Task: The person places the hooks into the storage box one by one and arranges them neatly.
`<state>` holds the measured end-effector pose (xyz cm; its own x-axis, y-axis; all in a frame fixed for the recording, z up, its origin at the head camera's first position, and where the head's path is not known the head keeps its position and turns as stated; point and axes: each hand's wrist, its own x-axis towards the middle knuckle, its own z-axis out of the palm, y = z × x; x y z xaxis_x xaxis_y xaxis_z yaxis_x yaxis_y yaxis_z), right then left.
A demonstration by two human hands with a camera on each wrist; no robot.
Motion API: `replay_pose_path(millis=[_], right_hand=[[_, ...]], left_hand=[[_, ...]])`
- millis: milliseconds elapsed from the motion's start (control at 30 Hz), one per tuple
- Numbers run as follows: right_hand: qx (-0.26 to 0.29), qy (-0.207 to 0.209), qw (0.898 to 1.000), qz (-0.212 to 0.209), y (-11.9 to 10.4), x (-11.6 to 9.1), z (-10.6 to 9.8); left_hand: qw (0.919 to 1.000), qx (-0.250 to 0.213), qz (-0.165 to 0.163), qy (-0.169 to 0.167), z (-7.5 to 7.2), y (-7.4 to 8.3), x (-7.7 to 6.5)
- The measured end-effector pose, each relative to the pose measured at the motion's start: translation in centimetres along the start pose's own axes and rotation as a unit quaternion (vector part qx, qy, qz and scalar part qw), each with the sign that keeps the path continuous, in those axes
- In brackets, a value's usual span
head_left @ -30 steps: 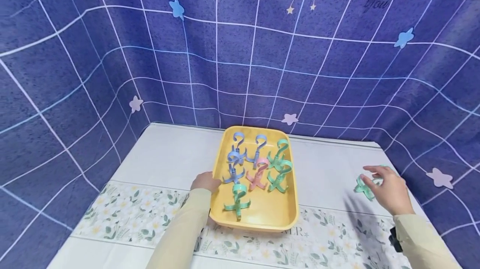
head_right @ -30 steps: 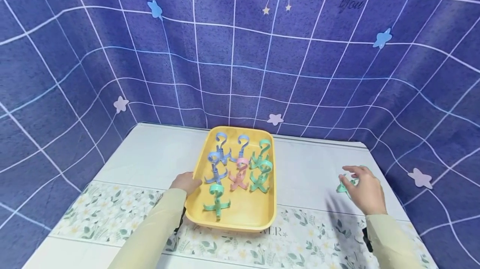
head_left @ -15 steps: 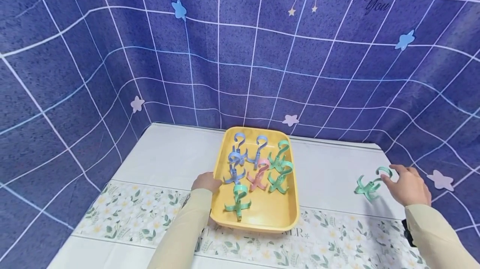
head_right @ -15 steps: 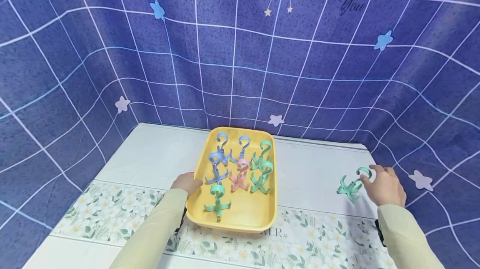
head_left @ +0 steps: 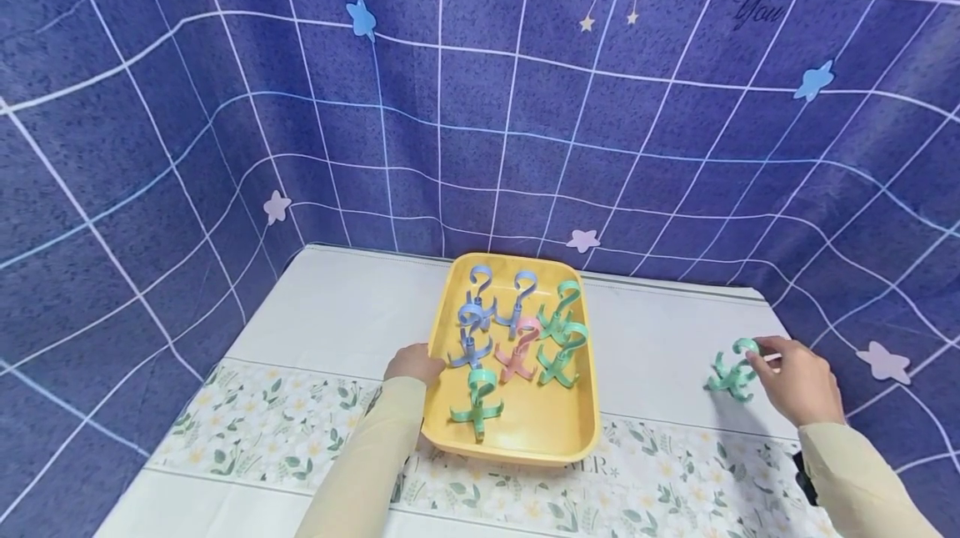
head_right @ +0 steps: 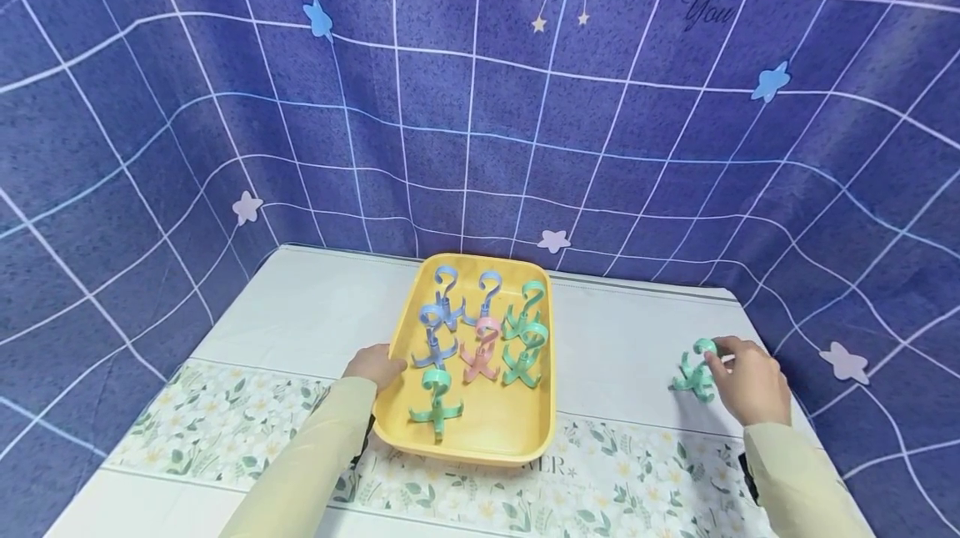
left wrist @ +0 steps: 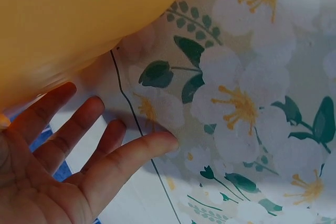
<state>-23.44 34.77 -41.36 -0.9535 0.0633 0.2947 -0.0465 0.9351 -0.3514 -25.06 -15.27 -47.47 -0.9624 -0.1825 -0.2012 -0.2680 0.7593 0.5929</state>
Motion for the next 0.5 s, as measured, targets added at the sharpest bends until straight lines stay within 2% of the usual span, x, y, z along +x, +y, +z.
replay_pose_path(millis=[300,500], right_hand=[[0.015,0.019,0.996,-0.081,-2.6,-0.5,0.1],[0.032,0.044,0.987,-0.148,-5.1,-0.8,-0.5]], left_hand=[[0.9999,-0.003,-0.011,-0.006,0.0,0.2,0.0],[0.9999,0.002,-0.010,-0.004,0.1,0.2,0.2]])
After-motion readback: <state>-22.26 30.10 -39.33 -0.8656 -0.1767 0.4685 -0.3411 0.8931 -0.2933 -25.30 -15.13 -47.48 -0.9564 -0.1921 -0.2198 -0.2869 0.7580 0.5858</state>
